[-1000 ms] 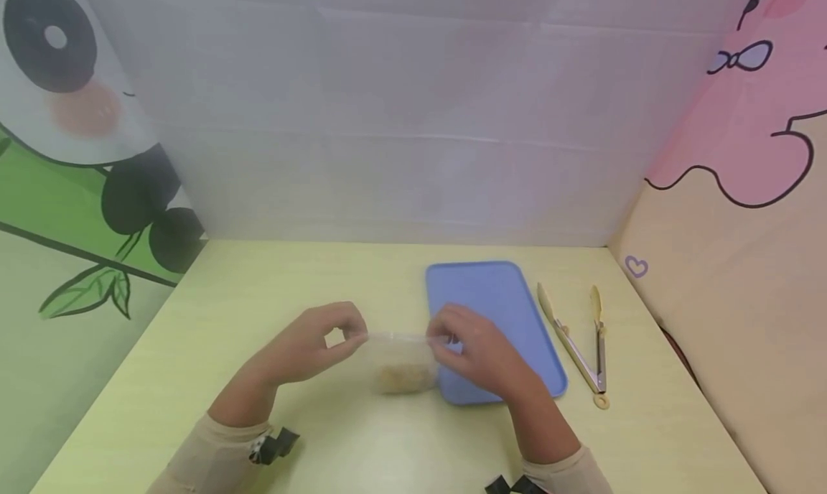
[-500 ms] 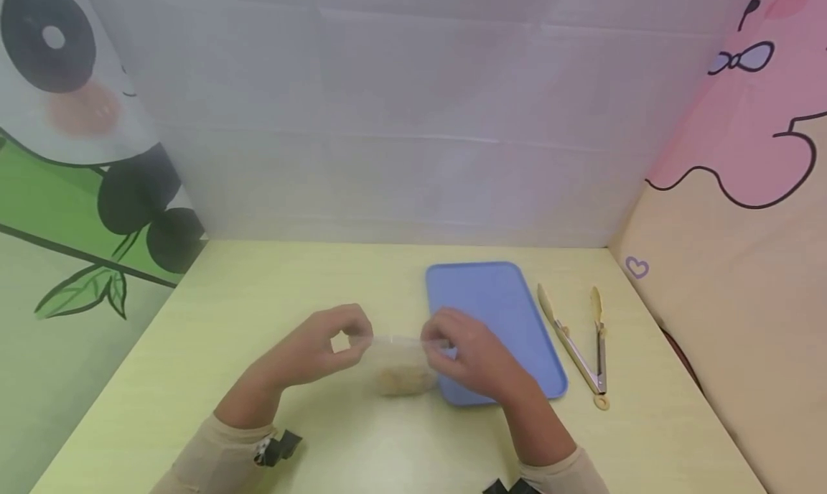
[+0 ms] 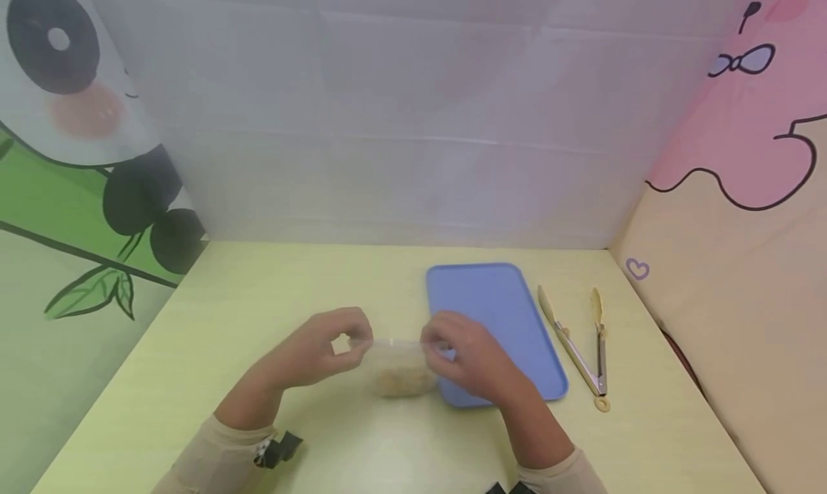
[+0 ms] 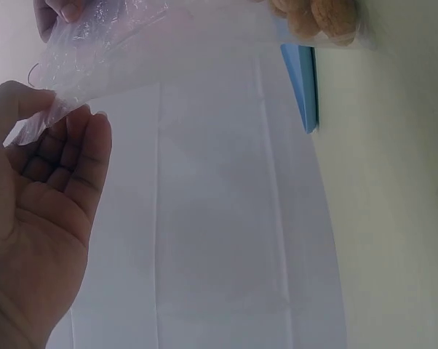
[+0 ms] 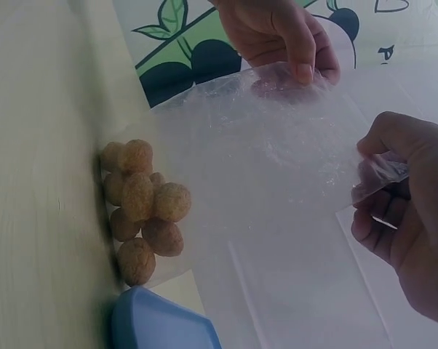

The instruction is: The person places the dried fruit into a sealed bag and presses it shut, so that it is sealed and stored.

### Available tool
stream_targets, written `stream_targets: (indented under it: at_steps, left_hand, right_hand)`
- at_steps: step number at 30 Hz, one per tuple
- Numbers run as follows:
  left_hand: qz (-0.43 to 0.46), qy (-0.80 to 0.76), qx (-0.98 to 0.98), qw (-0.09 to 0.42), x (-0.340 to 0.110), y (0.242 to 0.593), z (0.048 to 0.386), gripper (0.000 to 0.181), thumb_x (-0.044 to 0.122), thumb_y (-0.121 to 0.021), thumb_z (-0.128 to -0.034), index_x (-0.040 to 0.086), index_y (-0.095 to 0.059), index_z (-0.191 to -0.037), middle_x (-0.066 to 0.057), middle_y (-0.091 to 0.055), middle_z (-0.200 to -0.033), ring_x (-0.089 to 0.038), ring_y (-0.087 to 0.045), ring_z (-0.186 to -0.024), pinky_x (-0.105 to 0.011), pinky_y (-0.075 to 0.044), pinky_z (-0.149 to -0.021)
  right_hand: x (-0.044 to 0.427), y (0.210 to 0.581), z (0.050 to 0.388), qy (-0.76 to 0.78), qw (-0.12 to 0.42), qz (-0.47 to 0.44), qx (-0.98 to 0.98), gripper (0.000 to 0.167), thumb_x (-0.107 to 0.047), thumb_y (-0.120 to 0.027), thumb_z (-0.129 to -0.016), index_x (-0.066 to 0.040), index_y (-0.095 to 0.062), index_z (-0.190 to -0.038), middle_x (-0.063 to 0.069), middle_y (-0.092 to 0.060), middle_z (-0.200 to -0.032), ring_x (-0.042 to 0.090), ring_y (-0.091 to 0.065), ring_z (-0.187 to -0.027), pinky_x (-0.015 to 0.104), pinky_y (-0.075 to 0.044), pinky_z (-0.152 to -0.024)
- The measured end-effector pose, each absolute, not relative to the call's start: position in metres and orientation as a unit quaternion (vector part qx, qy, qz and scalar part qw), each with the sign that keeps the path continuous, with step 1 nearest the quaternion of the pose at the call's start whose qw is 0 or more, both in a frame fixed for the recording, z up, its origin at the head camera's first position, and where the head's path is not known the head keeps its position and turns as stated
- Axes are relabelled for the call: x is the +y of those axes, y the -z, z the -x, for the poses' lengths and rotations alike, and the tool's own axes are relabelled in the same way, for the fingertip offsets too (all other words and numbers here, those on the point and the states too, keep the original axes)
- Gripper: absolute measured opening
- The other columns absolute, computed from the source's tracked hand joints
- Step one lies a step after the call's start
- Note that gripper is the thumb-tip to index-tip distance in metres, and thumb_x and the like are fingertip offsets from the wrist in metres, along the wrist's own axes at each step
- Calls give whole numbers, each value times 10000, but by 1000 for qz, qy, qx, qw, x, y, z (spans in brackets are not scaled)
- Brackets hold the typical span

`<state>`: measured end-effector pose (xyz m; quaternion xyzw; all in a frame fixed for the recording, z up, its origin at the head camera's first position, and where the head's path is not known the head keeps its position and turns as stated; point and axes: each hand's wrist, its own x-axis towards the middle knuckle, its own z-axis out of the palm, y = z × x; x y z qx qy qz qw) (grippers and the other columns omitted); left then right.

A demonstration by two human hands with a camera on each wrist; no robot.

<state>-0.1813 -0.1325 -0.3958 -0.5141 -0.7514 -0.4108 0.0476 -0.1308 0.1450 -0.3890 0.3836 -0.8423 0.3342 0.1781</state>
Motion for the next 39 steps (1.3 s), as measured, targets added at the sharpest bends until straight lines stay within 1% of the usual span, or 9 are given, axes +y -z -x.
stream_targets:
  at_steps: [3,9,13,21,28,30,31,36,39]
  left_hand:
    - [515,416,-749,41,-132,394,180,173,13,-583,-880,184,-556,-884,104,-558,-864,-18,-542,-836,-244,-520,-735]
    - [518,414,-747,40,-129,391,177,134,57,-595,-926,190,-578,-919,107,-578,-906,-17,-551,-869,-275,-531,-758]
    - [522,410,-746,50,-128,390,176,133,51,-600,-919,181,-577,-916,105,-574,-903,-20,-543,-863,-225,-509,-762]
    - [537,404,-736,85,-124,389,173,173,-13,-595,-863,156,-561,-876,99,-550,-858,-61,-528,-816,-192,-478,-733]
    - [534,421,-730,64,-122,389,170,130,19,-594,-891,146,-579,-919,63,-595,-895,-41,-557,-856,-243,-527,-761]
    - [540,423,-725,65,-121,390,170,110,37,-594,-911,145,-586,-930,49,-605,-902,-30,-562,-865,-235,-529,-773]
    - [542,423,-723,66,-120,390,170,103,43,-595,-917,145,-587,-930,50,-606,-903,-26,-565,-868,-223,-527,-779]
    - [556,415,-716,85,-117,393,171,102,37,-584,-921,139,-585,-917,57,-597,-890,-19,-569,-867,-172,-509,-796]
    - [554,407,-721,91,-116,394,171,101,43,-580,-919,144,-582,-911,65,-596,-885,-15,-567,-871,-153,-499,-803]
  right_hand:
    - [144,388,129,-341,166,-382,-843,99,-65,-640,-878,-143,-589,-912,-61,-597,-883,47,-575,-820,187,-511,-737]
    - [143,388,128,-338,155,-382,-846,37,-128,-624,-921,-132,-597,-947,-56,-599,-902,60,-589,-847,242,-538,-764]
    - [142,388,127,-337,164,-385,-843,28,-115,-611,-920,-129,-587,-923,-61,-594,-893,58,-582,-839,224,-531,-761]
    - [139,385,125,-336,185,-391,-837,137,-19,-628,-854,-139,-588,-907,-77,-595,-887,58,-577,-829,176,-507,-759]
    - [139,386,125,-337,175,-390,-839,13,-130,-586,-927,-134,-595,-918,-74,-593,-889,55,-575,-837,189,-509,-775]
    - [139,387,125,-340,174,-391,-837,24,-142,-586,-934,-126,-600,-921,-83,-591,-896,59,-582,-843,188,-510,-787]
    - [138,387,125,-341,174,-392,-836,6,-125,-597,-923,-131,-599,-923,-85,-588,-895,59,-583,-845,186,-509,-792]
    - [136,388,125,-338,185,-396,-834,153,-24,-631,-838,-149,-582,-909,-91,-577,-879,53,-580,-841,165,-503,-795]
    - [135,387,124,-334,191,-397,-833,175,1,-624,-816,-145,-576,-900,-91,-577,-875,57,-582,-841,156,-502,-798]
